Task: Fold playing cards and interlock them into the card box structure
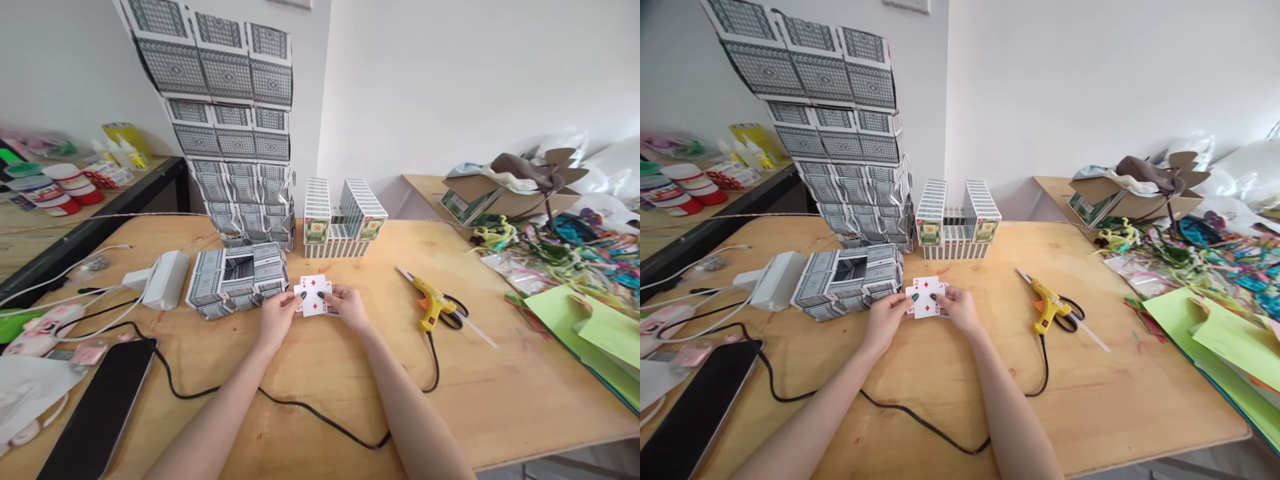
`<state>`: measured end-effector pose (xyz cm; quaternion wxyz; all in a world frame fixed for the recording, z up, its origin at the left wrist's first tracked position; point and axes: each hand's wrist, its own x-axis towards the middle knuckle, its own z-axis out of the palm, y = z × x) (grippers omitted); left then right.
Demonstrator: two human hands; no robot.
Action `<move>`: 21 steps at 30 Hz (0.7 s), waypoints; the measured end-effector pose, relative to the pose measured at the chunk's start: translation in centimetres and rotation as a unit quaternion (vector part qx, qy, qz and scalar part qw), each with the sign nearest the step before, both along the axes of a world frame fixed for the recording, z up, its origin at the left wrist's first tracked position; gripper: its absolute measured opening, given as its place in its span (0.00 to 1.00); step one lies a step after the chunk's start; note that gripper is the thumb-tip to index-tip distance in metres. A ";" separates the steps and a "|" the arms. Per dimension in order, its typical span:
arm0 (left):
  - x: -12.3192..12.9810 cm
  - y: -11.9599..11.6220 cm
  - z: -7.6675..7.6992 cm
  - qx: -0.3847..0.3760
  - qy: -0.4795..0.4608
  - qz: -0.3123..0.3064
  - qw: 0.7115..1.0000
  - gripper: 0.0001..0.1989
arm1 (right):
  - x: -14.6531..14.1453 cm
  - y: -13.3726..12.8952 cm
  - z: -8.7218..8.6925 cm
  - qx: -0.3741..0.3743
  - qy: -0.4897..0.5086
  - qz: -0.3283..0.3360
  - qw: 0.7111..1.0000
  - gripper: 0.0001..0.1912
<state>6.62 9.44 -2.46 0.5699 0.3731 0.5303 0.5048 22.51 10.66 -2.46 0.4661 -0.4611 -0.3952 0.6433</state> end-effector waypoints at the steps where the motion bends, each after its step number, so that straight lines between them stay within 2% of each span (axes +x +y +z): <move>1: 0.0 0.0 -0.1 0.000 0.002 0.001 1.000 0.13 | 0.0 0.0 0.0 0.001 -0.003 0.001 1.000 0.16; 7: 0.0 0.1 -0.3 0.003 0.012 -0.001 1.000 0.13 | 0.0 -0.1 0.3 -0.003 -0.013 0.005 1.000 0.16; 12: -0.1 0.1 -0.5 0.011 0.020 -0.009 1.000 0.14 | 0.1 -0.3 1.0 -0.035 -0.024 0.012 0.999 0.17; 21: -0.2 0.1 -0.7 0.057 0.072 -0.011 0.996 0.14 | 0.1 -0.5 1.4 -0.038 -0.034 0.007 0.999 0.18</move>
